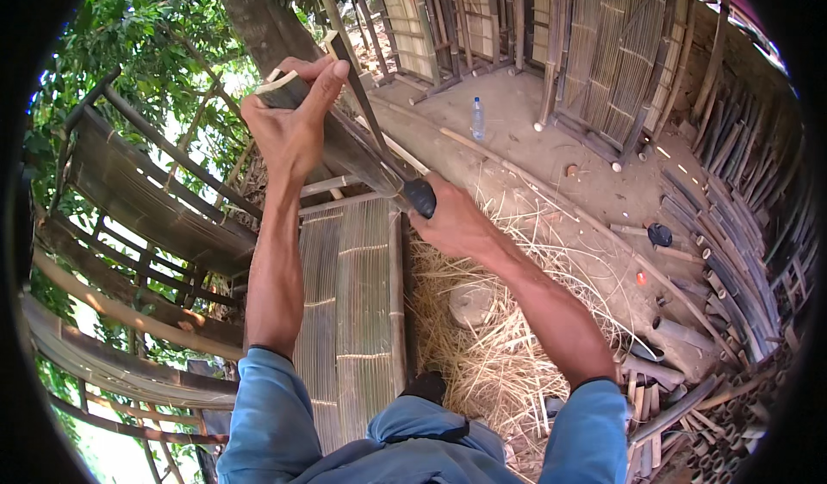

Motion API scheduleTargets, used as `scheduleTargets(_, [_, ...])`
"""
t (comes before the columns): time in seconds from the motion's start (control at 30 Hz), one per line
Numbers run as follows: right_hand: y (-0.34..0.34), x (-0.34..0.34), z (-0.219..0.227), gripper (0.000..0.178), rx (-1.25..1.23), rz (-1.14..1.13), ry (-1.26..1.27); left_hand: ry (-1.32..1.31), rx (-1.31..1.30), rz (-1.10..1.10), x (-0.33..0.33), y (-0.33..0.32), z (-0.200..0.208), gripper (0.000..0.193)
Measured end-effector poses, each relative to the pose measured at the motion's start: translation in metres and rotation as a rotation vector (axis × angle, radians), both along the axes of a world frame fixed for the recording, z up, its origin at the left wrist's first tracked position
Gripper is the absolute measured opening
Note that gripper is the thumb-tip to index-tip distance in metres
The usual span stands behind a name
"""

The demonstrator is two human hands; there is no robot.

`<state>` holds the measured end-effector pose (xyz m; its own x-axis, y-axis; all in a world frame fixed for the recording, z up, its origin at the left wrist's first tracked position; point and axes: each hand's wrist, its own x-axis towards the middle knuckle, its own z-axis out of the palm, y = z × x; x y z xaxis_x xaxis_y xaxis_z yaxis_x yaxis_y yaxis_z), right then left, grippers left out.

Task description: The person uses a large knife to strip long, thin pieces of wood from a larger bamboo pole while sitting on the ground.

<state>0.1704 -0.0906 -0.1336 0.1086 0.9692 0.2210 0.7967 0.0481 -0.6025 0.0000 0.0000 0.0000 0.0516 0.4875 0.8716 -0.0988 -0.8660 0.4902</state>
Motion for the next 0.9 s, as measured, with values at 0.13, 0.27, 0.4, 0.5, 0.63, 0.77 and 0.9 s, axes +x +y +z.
scheduleTargets(0.13, [0.018,0.005,-0.049,0.026,-0.315,0.042,0.534,0.046,0.023,-0.132,-0.001,0.000,0.013,0.017])
scheduleTargets(0.27, [0.040,0.025,-0.117,0.022,-0.342,-0.038,0.408,0.005,0.030,-0.172,0.003,0.000,0.009,0.019])
scheduleTargets(0.4, [0.044,0.016,-0.120,0.031,-0.201,-0.119,0.277,0.003,0.018,-0.090,0.010,0.015,0.004,0.016])
scheduleTargets(0.5, [0.058,0.051,-0.120,0.046,-0.246,-0.221,-0.050,-0.076,0.038,-0.128,0.037,0.012,0.001,0.020])
scheduleTargets(0.63, [0.061,0.090,-0.097,0.043,-0.151,-0.222,-0.554,-0.071,0.249,-0.123,0.063,0.021,0.003,0.031])
scheduleTargets(0.77, [0.031,0.054,-0.075,0.036,-0.235,-0.080,0.233,-0.225,0.466,-0.097,0.071,0.031,0.015,0.053])
scheduleTargets(0.9, [-0.016,0.031,-0.042,0.047,-0.369,-0.080,0.699,-0.236,0.370,0.241,0.060,0.051,0.003,0.043])
